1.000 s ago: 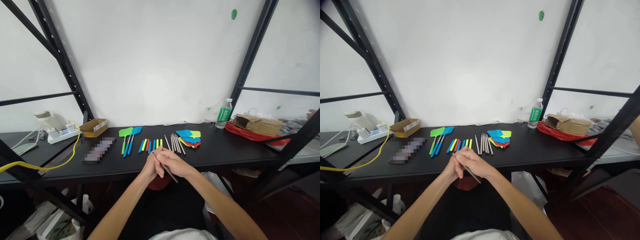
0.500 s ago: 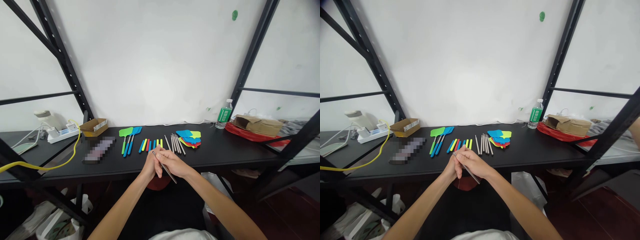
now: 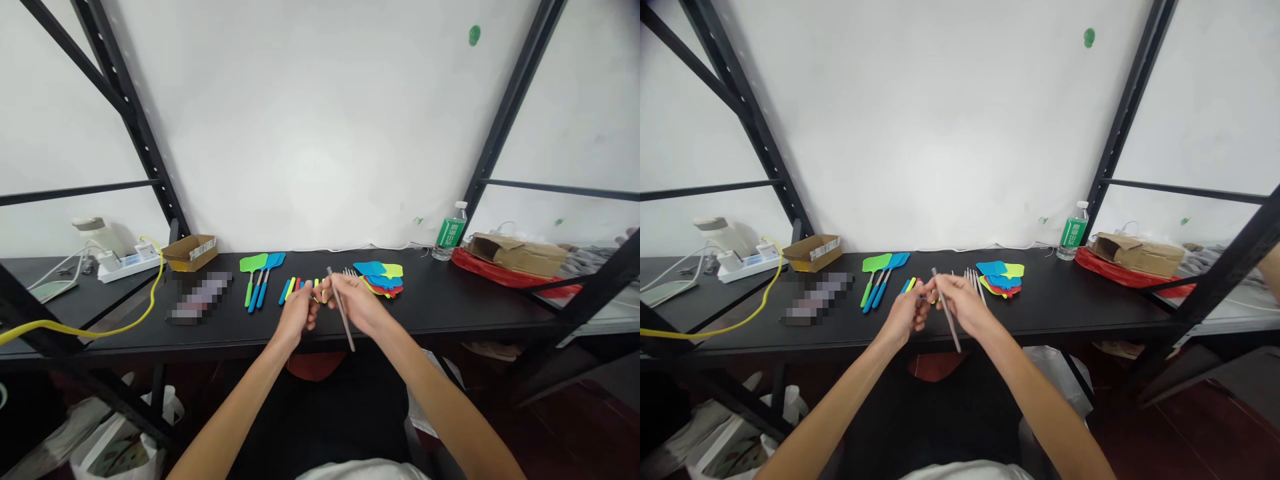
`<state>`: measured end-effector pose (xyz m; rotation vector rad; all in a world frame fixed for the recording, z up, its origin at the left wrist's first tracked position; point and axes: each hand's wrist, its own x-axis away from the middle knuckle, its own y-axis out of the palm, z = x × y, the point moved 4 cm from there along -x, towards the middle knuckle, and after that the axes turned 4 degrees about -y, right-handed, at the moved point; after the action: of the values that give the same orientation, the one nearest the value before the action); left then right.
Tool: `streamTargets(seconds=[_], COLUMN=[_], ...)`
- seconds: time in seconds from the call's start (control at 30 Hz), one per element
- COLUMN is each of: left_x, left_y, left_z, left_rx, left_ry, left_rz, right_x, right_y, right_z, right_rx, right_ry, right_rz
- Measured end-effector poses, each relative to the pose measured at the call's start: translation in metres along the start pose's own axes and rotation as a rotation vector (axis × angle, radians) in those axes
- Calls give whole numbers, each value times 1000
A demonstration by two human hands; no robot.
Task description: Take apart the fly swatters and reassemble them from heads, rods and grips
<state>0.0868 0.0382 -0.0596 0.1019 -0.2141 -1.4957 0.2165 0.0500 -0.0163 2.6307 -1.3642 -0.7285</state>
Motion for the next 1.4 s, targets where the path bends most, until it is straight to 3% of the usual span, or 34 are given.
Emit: streamTargets(seconds=[0.13,0.2,0.27,0.3,0.37,0.53,0.93,1.4], left_x=[-8,-9,-9,-10,-11,-14,-25,-26], left_y=[-34,-57,-81,-92,-112,-144,-161,-161], left_z=[30,47,61,66,72,71,43,40], left_rx=[-164,-378,-700,-848,-1036,-1173,-1205,-1209], left_ry=[153,278,341,331,286,183,90,89], left_rz=[134,282,453,523,614,712,713,700], right_x=[-42,-64,-82,-89,-99,-107,-111,-101], right_y=[-47,-68,-84,-90,-97,-99,-98,-94], right_z=[-14,-13,-9,-6,4,27,37,55], right_rx=[229,514,979,1185,1366,1491,1603,1769], right_ry=[13,53,91,118,151,212,251,254], right_rz=[239,295,335,345,378,388,262,214])
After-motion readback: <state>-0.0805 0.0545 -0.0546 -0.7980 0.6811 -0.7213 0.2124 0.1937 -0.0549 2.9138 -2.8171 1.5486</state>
